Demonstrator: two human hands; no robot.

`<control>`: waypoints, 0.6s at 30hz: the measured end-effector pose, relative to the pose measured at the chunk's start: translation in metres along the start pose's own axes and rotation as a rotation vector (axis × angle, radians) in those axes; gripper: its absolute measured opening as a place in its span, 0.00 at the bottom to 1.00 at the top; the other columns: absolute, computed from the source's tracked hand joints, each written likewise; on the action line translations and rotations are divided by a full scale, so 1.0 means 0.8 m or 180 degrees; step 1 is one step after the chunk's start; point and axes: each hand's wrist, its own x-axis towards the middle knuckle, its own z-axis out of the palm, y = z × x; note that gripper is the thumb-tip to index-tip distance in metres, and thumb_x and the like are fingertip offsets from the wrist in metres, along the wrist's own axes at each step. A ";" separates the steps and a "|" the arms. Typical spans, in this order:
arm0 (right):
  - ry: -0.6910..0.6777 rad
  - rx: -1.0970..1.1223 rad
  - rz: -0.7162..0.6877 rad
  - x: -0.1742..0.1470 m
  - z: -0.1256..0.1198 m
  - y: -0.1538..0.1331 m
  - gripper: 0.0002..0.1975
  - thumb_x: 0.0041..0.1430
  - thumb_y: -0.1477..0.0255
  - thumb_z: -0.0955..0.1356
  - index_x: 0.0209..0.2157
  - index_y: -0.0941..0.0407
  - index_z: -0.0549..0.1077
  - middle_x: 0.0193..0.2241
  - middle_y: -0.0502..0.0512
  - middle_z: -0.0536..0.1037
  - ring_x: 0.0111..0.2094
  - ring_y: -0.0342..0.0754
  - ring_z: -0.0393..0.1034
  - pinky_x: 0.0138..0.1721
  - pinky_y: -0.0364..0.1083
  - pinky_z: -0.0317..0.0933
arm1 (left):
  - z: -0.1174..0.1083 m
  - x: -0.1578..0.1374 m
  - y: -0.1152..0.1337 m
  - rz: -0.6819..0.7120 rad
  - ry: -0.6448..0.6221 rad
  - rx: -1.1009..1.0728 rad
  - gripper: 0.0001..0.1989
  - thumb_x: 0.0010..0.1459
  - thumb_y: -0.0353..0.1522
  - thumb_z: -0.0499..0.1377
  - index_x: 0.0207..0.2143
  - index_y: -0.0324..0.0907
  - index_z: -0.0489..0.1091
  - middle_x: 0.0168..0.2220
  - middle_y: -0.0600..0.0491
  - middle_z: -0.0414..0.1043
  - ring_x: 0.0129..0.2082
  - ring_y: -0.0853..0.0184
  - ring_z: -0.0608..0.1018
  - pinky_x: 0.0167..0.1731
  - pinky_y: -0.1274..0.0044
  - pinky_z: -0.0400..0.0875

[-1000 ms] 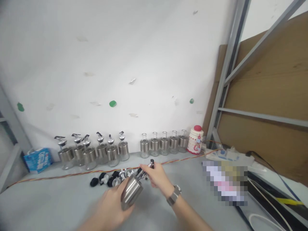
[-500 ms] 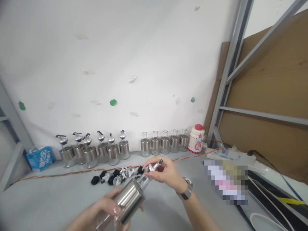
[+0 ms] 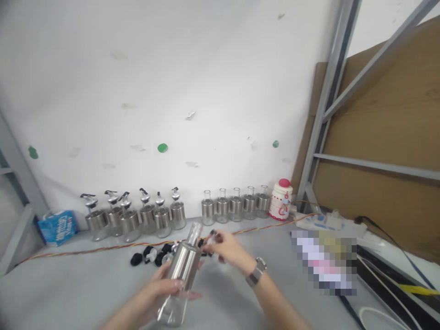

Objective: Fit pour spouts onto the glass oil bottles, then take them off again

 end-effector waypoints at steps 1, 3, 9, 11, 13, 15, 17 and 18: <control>-0.0456 -0.0123 0.0098 -0.004 0.011 0.003 0.13 0.38 0.71 0.71 0.29 0.60 0.69 0.21 0.47 0.67 0.17 0.36 0.57 0.12 0.35 0.50 | -0.002 0.001 0.000 -0.0050 0.0160 -0.0072 0.25 0.36 0.31 0.65 0.40 0.39 0.65 0.39 0.46 0.70 0.36 0.56 0.75 0.40 0.61 0.66; -0.1052 -0.0139 0.0294 -0.013 0.032 0.009 0.17 0.35 0.74 0.71 0.33 0.59 0.69 0.23 0.47 0.68 0.19 0.37 0.60 0.14 0.35 0.52 | -0.004 0.002 -0.001 -0.0097 0.0284 -0.0188 0.23 0.38 0.32 0.64 0.39 0.37 0.65 0.35 0.46 0.71 0.34 0.56 0.76 0.41 0.60 0.66; -0.1201 0.0571 0.0526 -0.018 0.044 0.012 0.24 0.37 0.75 0.71 0.40 0.57 0.64 0.24 0.45 0.68 0.20 0.38 0.62 0.20 0.38 0.59 | 0.002 0.004 0.001 0.0019 0.0043 -0.0514 0.18 0.43 0.34 0.61 0.37 0.34 0.66 0.35 0.43 0.73 0.35 0.56 0.76 0.43 0.61 0.65; -0.1234 0.0676 0.0410 -0.017 0.035 0.004 0.26 0.37 0.74 0.71 0.43 0.57 0.64 0.24 0.45 0.68 0.20 0.38 0.62 0.21 0.38 0.58 | 0.003 0.005 0.004 0.0079 0.0001 -0.0491 0.19 0.44 0.35 0.60 0.38 0.33 0.66 0.37 0.41 0.73 0.37 0.56 0.75 0.44 0.62 0.64; -0.1228 0.0724 0.0250 -0.018 0.027 -0.004 0.25 0.40 0.72 0.71 0.43 0.57 0.65 0.21 0.44 0.66 0.19 0.36 0.59 0.20 0.38 0.54 | 0.001 0.009 0.004 0.0050 0.0174 -0.0285 0.20 0.43 0.35 0.61 0.39 0.34 0.66 0.39 0.41 0.72 0.39 0.56 0.75 0.45 0.64 0.64; -0.1105 0.0818 0.0161 -0.018 0.023 -0.009 0.20 0.45 0.68 0.70 0.42 0.58 0.67 0.16 0.42 0.62 0.15 0.34 0.52 0.18 0.37 0.49 | -0.003 0.013 0.001 -0.0018 0.0562 0.0277 0.23 0.40 0.35 0.63 0.40 0.35 0.65 0.38 0.43 0.72 0.39 0.57 0.75 0.43 0.67 0.65; -0.0904 0.0831 0.0190 -0.016 0.025 -0.011 0.17 0.48 0.63 0.68 0.37 0.59 0.69 0.12 0.39 0.56 0.13 0.33 0.46 0.15 0.37 0.44 | -0.006 0.017 -0.004 0.0012 0.0853 0.0997 0.27 0.35 0.34 0.66 0.40 0.35 0.66 0.36 0.45 0.72 0.37 0.57 0.75 0.39 0.69 0.67; -0.0782 0.0782 0.0220 -0.013 0.028 -0.012 0.17 0.48 0.61 0.67 0.34 0.60 0.70 0.11 0.39 0.54 0.12 0.33 0.44 0.15 0.37 0.41 | -0.007 0.018 -0.007 0.0069 0.0910 0.1290 0.28 0.33 0.34 0.67 0.40 0.35 0.66 0.34 0.46 0.72 0.36 0.57 0.74 0.38 0.69 0.67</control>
